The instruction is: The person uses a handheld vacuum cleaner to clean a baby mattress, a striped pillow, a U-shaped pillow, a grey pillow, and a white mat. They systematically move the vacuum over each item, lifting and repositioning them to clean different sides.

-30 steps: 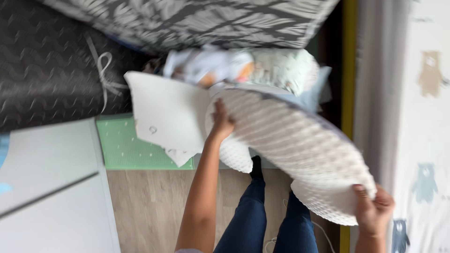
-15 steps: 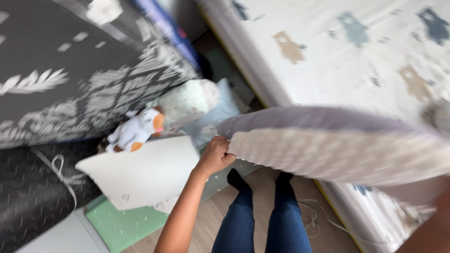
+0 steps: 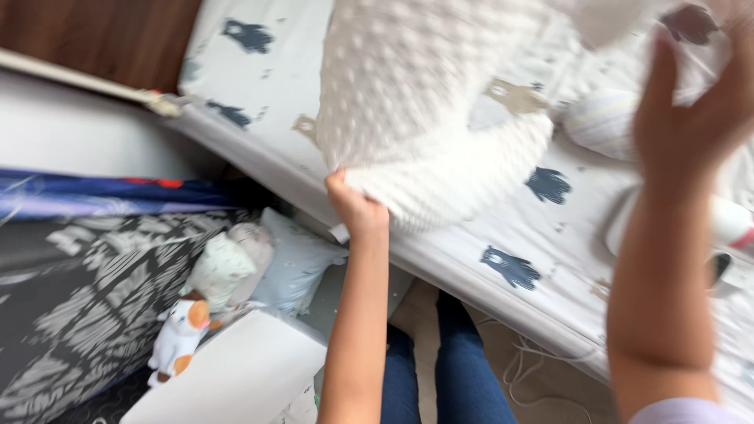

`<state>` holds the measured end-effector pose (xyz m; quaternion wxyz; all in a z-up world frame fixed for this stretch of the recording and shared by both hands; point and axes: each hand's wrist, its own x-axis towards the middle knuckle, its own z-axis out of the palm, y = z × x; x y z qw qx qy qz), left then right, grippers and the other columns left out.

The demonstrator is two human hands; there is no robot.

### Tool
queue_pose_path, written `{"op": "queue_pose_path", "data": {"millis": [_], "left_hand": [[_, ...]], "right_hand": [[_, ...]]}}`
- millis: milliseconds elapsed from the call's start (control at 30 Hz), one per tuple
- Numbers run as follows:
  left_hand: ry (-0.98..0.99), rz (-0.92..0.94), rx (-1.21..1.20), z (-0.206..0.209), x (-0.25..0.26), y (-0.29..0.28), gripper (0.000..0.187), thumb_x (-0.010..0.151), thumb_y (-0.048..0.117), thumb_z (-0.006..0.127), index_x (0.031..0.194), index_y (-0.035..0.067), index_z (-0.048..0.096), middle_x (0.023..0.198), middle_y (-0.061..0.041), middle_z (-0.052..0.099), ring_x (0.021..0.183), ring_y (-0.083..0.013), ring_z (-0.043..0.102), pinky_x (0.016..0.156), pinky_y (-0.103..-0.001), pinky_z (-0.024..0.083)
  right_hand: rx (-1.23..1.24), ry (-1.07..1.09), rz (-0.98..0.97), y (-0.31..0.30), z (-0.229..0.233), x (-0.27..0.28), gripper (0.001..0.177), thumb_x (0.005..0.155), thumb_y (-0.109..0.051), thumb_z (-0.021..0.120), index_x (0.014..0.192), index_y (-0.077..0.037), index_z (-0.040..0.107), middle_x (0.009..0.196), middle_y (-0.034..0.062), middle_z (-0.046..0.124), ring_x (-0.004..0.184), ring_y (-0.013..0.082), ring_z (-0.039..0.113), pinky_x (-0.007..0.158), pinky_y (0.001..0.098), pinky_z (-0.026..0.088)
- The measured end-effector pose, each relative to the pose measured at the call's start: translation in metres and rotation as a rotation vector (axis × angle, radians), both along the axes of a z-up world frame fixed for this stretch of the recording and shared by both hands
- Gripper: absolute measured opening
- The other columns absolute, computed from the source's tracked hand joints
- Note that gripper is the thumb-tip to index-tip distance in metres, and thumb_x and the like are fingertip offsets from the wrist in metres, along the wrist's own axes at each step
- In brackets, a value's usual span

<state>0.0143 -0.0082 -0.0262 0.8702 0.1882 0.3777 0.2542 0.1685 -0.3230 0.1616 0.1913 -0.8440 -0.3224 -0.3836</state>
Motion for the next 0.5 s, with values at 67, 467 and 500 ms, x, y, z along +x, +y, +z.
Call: {"op": "queue_pose_path", "data": {"millis": [67,467,500], "left_hand": [[0.21,-0.083,0.291,-0.054,0.025,-0.015,0.039,0.098,0.025,0.055,0.121,-0.007,0.061,0.116,-0.013,0.065,0.11,-0.0274,0.06,0.095,-0.042,0.049],[0.889,-0.641,0.303,-0.139,0.008,-0.09,0.114,0.079,0.031,0.078,0.155,0.031,-0.007,0.159,-0.009,0.015,0.14,-0.0343,0.039,0.102,-0.065,0.045],[0.86,-0.61,0.202,-0.144,0.005,-0.098,0.123,0.078,0.034,0.079,0.154,0.032,-0.018,0.16,-0.008,0.016,0.142,-0.0345,0.038,0.105,-0.069,0.041]], "right_hand": [[0.152,0.323,-0.148,-0.056,-0.062,-0.043,0.03,0.103,-0.002,0.07,0.132,0.002,0.062,0.133,0.0252,0.059,0.13,0.0413,0.052,0.113,0.0485,0.041],[0.794,0.841,-1.411,-0.297,-0.345,-0.269,0.073,0.083,-0.006,0.08,0.143,-0.001,0.039,0.146,0.0213,0.043,0.132,0.0337,0.052,0.115,0.0424,0.046],[0.889,0.798,-1.299,-0.303,-0.35,-0.26,0.075,0.082,-0.005,0.082,0.143,-0.001,0.039,0.144,0.0193,0.047,0.131,0.0305,0.055,0.113,0.0404,0.047]]}}
